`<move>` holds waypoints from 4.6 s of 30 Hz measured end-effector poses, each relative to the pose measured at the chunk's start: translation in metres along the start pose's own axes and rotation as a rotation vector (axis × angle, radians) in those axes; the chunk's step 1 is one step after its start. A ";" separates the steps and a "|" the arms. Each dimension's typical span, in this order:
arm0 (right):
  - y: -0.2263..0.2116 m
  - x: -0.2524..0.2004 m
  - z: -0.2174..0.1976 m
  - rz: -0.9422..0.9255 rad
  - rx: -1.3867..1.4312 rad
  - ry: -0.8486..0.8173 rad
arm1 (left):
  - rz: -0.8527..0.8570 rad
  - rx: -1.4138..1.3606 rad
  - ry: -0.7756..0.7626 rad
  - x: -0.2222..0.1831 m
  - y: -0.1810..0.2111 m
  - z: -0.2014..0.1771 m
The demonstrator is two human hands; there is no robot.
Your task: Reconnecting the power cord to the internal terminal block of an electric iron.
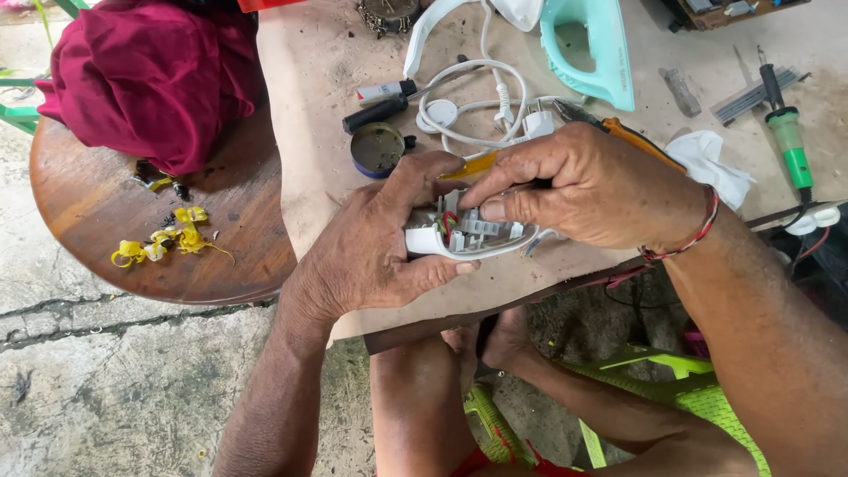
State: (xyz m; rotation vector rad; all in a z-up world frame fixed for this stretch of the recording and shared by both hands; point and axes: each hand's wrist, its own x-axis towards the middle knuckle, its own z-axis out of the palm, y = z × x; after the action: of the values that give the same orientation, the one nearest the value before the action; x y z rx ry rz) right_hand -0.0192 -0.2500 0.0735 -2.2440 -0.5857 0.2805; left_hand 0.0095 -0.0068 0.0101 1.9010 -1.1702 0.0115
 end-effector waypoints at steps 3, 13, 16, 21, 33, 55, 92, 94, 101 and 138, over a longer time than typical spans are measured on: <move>0.001 0.002 -0.002 0.129 -0.043 0.005 | -0.015 -0.012 -0.001 0.001 0.002 0.000; 0.006 0.002 -0.002 0.038 0.081 -0.003 | -0.037 -0.011 -0.004 0.003 0.000 -0.002; -0.001 0.000 -0.001 -0.022 -0.034 0.017 | 0.033 -0.024 0.013 0.002 -0.001 -0.001; 0.001 -0.005 0.001 -0.231 -0.140 0.027 | 0.038 -0.004 0.003 0.001 -0.001 -0.001; -0.004 -0.006 0.005 -0.268 -0.162 0.015 | 0.029 0.010 -0.001 -0.004 -0.002 0.003; 0.011 -0.017 0.022 -0.343 -0.088 -0.049 | 0.129 0.051 0.030 -0.016 0.000 0.016; 0.018 -0.037 0.027 -0.351 -0.305 -0.026 | 0.240 0.125 0.095 -0.021 -0.002 0.027; 0.019 -0.036 0.028 -0.374 -0.286 -0.006 | 0.244 0.134 0.091 -0.020 -0.002 0.028; 0.010 -0.027 0.018 -0.427 -0.292 -0.010 | 0.210 0.108 0.105 -0.016 -0.001 0.019; 0.095 -0.088 0.064 0.144 -0.163 0.346 | -0.091 0.475 0.154 -0.018 0.001 0.130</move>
State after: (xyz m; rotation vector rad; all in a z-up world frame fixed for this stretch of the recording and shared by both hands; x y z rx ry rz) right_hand -0.0893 -0.3082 -0.0383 -2.4225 -0.2703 -0.0891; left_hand -0.0540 -0.0815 -0.0770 2.3169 -1.0367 0.4111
